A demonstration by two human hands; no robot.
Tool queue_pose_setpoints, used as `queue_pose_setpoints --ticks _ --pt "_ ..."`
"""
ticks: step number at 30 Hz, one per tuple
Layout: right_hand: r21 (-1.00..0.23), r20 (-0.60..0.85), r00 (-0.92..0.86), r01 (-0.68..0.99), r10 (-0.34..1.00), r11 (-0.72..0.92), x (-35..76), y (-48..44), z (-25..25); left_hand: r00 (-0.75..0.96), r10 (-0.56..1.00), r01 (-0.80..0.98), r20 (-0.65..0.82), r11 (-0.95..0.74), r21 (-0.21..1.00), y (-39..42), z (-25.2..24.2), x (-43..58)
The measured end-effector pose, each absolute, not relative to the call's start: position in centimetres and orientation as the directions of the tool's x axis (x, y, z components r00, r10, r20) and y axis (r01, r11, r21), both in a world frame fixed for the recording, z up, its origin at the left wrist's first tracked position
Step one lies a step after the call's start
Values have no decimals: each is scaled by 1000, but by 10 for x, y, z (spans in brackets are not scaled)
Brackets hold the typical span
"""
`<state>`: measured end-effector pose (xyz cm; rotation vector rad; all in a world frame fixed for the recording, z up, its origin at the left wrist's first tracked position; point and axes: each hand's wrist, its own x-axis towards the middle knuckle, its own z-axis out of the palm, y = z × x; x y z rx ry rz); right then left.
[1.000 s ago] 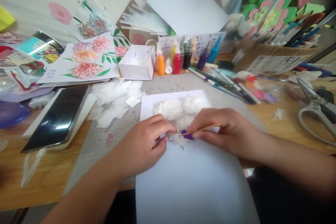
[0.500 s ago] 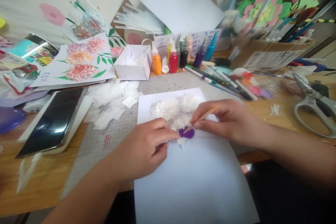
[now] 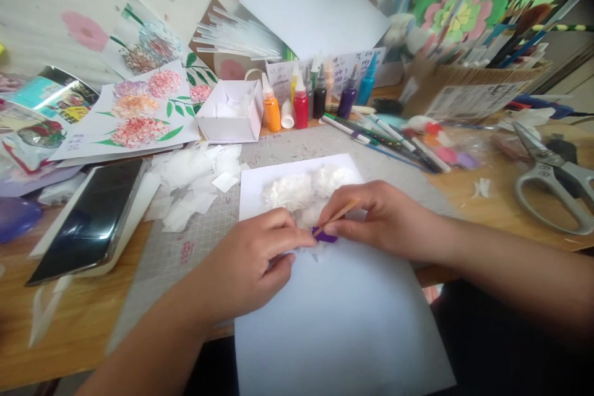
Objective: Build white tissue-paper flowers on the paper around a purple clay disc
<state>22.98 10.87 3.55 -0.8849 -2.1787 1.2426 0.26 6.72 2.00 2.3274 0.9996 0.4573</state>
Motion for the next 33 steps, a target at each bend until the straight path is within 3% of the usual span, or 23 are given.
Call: queue_pose_setpoints --ticks 5,15,24,33 --pt "-899 87 -632 284 770 334 237 110 40 654 750 564 100 -571 597 68 17 3" --pt "-859 119 -720 271 683 435 232 105 33 635 769 578 73 -536 616 67 21 4" --pt "-863 160 -659 268 735 428 242 105 38 657 747 559 101 -572 601 68 19 2" --pt "-860 139 -702 264 699 436 235 103 35 633 773 582 53 -519 626 67 21 4"
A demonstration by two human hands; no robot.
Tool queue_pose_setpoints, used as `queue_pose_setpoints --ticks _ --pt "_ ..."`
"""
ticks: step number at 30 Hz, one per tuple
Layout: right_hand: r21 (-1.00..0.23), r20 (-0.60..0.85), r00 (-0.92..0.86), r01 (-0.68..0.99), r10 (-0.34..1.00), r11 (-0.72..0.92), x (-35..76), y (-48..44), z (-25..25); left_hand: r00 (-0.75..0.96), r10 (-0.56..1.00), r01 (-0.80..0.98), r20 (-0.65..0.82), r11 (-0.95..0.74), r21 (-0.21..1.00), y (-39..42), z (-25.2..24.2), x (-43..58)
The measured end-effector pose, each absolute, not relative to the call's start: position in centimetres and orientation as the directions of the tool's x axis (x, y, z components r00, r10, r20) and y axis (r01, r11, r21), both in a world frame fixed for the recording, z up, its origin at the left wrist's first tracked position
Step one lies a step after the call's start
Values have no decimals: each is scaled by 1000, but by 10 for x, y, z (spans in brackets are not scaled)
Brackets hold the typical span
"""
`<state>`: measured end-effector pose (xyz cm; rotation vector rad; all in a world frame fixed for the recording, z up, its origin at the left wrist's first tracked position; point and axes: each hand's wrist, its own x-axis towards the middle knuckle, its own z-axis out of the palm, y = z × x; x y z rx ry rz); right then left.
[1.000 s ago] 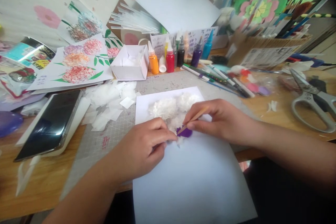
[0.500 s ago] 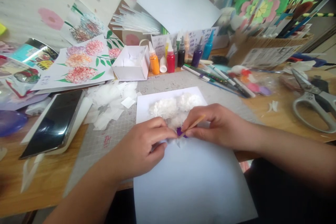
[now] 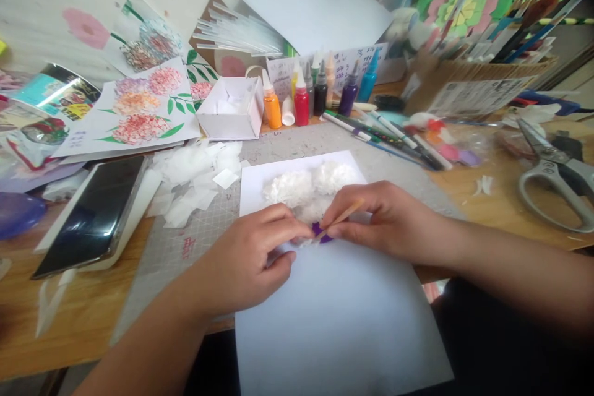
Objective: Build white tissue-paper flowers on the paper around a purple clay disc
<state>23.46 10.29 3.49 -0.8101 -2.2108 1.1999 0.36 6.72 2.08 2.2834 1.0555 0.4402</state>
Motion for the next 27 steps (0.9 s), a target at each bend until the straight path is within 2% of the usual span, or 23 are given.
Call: queue_pose_setpoints --ticks 6,12,17,20,23,27 --pt "-881 121 -689 257 714 397 233 106 31 674 735 516 80 -545 661 65 22 1" --pt "-905 83 -656 265 750 332 232 106 33 677 730 537 92 -576 616 68 18 2" --pt "-916 157 -571 222 806 335 238 109 42 657 742 540 133 -587 603 68 16 3" --pt "-891 120 -653 261 748 371 240 109 46 640 750 530 171 -591 608 69 16 3" --pt "-846 63 -763 302 643 441 235 108 44 575 785 544 232 -578 608 69 16 2" --pt "-847 62 -754 307 654 434 227 109 39 392 856 634 337 -517 575 59 20 -4"
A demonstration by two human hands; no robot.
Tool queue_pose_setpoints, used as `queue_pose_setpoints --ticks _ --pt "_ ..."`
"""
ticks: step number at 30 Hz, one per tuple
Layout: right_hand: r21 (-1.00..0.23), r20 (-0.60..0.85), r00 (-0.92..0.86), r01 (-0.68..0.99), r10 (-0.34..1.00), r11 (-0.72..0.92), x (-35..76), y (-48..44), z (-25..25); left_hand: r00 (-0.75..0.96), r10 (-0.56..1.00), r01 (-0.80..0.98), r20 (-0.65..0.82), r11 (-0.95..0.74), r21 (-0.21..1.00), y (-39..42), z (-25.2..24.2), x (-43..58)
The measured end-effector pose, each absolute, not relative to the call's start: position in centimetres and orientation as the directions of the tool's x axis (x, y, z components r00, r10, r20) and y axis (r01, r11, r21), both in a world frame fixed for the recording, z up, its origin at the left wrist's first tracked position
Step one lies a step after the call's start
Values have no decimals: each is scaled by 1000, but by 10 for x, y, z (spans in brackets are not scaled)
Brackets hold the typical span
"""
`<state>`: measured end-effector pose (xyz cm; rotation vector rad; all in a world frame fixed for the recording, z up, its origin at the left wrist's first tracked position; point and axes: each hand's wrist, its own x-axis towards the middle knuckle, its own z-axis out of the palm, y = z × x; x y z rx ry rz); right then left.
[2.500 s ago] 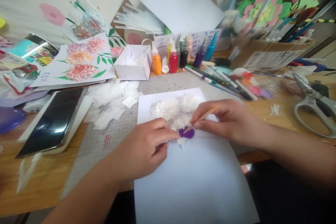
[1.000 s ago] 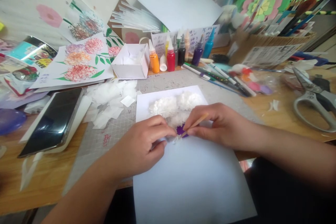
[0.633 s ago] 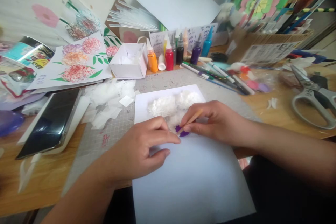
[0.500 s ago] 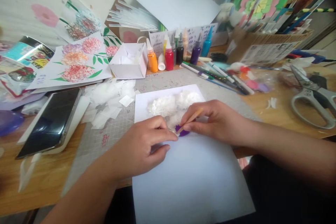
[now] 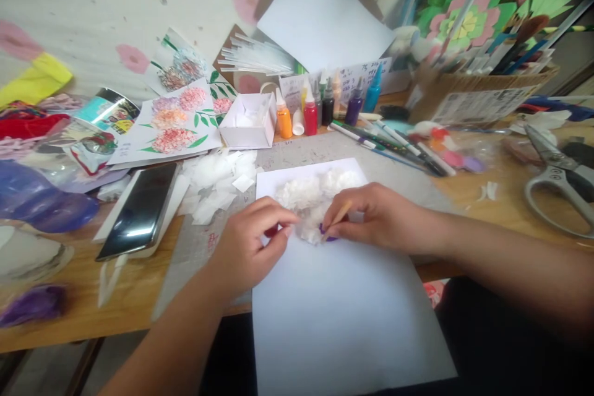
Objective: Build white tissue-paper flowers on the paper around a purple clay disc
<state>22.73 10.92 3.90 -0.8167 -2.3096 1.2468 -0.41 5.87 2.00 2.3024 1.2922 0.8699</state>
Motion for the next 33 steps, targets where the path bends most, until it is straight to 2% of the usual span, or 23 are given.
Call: queue_pose_setpoints --ticks 3,7,11,14,22,28,33 --pt "-879 29 -721 311 693 361 226 110 39 273 878 731 394 -455 509 45 24 -16" --pt "-897 18 -697 306 717 320 227 112 40 156 887 873 436 -330 360 30 25 -45" --pt "-911 -31 -691 316 723 263 227 113 39 -4 949 946 316 -99 310 30 19 -71" --pt "-920 -68 -677 327 733 216 228 114 38 -38 973 973 227 -16 231 43 15 -73" --pt "-939 -53 -640 294 767 180 228 112 31 -31 986 996 164 15 93 109 17 -60" --pt "-936 -72 -674 300 735 183 228 112 34 -59 994 994 87 50 102 141 18 -71" --pt "-938 -57 -670 290 740 190 232 112 36 -59 988 988 144 37 150 124 33 -54"
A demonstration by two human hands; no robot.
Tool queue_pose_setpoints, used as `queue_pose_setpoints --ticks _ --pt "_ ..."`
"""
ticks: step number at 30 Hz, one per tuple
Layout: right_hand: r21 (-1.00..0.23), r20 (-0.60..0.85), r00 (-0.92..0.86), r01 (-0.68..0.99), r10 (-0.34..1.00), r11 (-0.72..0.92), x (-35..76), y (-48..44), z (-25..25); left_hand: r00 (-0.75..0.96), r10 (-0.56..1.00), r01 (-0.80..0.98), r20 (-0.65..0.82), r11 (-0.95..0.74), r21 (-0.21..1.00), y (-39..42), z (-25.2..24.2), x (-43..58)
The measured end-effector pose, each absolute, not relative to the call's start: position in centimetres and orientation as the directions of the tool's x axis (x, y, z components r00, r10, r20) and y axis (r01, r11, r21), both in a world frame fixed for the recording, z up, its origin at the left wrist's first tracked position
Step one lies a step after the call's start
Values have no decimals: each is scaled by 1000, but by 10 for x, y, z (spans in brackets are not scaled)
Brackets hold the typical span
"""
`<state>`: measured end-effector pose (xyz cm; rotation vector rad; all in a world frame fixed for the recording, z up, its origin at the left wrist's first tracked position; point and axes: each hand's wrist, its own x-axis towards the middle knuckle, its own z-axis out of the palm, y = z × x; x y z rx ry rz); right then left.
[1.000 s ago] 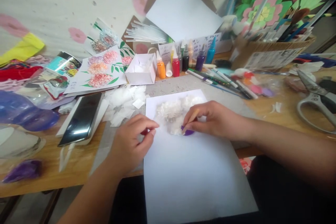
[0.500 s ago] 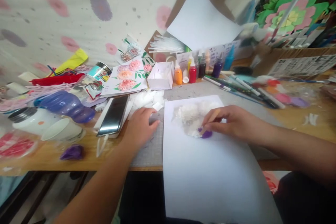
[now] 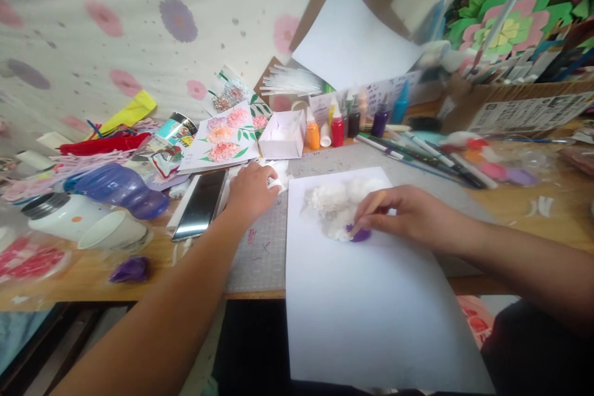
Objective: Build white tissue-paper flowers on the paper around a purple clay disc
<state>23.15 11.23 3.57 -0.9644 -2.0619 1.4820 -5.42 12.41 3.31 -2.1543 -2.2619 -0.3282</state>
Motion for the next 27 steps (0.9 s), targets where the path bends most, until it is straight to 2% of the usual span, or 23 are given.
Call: queue_pose_setpoints --ticks 5,10,14,21,23,27 --pt "-935 -48 -652 296 757 196 234 114 36 112 993 950 22 -114 290 97 35 -24" --pt "-944 -22 -642 266 766 197 233 112 36 147 989 909 -27 -124 398 93 22 -13" --pt "-955 -11 -639 235 769 181 231 109 37 196 980 867 -37 -156 474 84 31 -11" --pt "-950 9 -613 242 790 199 230 107 38 519 852 573 -63 -293 765 51 56 10" --pt "-953 12 -612 232 791 194 230 107 37 473 879 609 -52 -285 740 51 54 10" --pt "-950 1 -614 246 789 193 230 106 38 180 983 819 -20 -139 557 59 44 0"
